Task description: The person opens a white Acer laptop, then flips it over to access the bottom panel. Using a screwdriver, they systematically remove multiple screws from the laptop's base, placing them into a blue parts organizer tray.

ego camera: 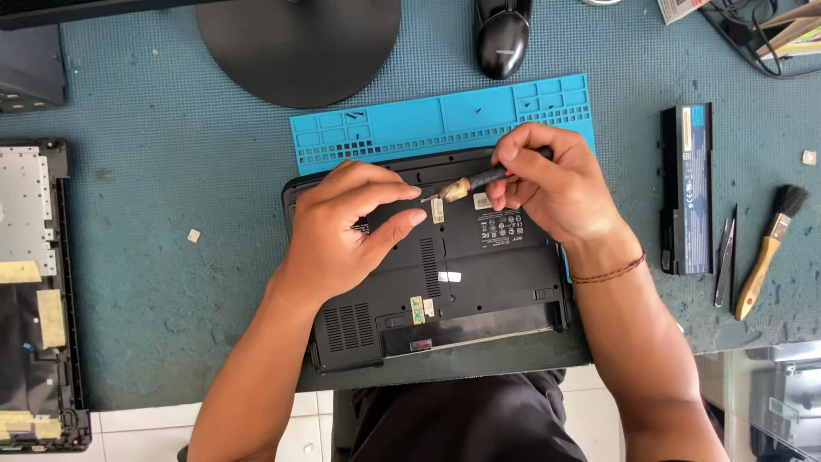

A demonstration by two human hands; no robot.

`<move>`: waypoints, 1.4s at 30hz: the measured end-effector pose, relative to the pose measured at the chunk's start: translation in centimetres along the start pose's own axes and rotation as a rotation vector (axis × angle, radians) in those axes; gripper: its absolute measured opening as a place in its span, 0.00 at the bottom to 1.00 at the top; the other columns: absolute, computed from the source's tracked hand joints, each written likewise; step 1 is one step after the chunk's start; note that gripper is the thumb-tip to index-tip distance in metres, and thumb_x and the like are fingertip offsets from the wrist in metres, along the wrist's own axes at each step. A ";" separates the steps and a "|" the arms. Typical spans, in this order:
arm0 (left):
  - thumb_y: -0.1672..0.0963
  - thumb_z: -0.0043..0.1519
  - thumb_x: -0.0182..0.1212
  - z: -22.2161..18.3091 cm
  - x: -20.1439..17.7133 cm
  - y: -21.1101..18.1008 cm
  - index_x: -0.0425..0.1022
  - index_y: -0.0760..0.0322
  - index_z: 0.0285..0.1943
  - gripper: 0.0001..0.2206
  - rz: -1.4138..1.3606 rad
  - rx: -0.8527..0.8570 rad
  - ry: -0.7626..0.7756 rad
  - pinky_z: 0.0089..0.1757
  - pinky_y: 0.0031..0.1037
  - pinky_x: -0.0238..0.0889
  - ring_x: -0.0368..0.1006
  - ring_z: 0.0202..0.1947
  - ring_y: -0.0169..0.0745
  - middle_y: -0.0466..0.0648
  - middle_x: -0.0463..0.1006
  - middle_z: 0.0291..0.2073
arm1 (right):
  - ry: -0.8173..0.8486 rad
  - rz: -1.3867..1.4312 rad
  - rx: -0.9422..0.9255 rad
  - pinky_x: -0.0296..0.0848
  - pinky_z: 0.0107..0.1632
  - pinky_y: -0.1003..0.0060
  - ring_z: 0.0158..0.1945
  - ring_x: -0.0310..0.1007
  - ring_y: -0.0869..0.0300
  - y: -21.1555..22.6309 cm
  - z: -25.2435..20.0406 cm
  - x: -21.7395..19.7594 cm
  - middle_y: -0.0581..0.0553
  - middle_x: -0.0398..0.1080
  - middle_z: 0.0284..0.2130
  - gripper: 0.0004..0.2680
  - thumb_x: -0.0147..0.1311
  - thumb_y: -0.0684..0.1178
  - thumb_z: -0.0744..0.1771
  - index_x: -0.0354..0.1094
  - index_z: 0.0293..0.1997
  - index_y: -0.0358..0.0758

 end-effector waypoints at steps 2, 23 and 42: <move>0.58 0.59 0.63 0.0 0.0 0.0 0.76 0.68 0.40 0.06 0.004 0.002 -0.010 0.40 0.27 0.65 0.72 0.35 0.41 0.48 0.76 0.35 | -0.012 -0.015 0.011 0.66 0.24 0.73 0.19 0.69 0.56 0.0 0.0 0.1 0.39 0.69 0.19 0.05 0.49 0.43 0.67 0.65 0.32 0.35; 0.63 0.56 0.66 0.0 0.3 0.8 0.78 0.67 0.34 0.02 0.009 0.098 -0.077 0.33 0.26 0.64 0.71 0.28 0.41 0.48 0.77 0.30 | -0.228 -0.437 -0.372 0.71 0.28 0.71 0.27 0.74 0.56 3.3 -2.5 -2.8 0.35 0.70 0.26 0.01 0.49 0.36 0.68 0.65 0.38 0.29; 0.61 0.56 0.62 12.0 14.4 5.6 0.69 0.60 0.12 0.17 0.523 0.272 0.425 0.22 0.39 0.52 0.58 0.23 0.50 0.45 0.54 0.17 | -0.661 -0.723 -0.594 0.67 0.33 0.73 0.31 0.72 0.61 4.7 -4.6 -8.6 0.41 0.68 0.28 0.03 0.55 0.36 0.69 0.64 0.41 0.30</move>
Point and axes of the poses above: each hand's wrist, its own z-axis towards the middle knuckle, its own x-axis out of the palm, y = z × x, the point moved 3 cm from there along z, towards the middle knuckle
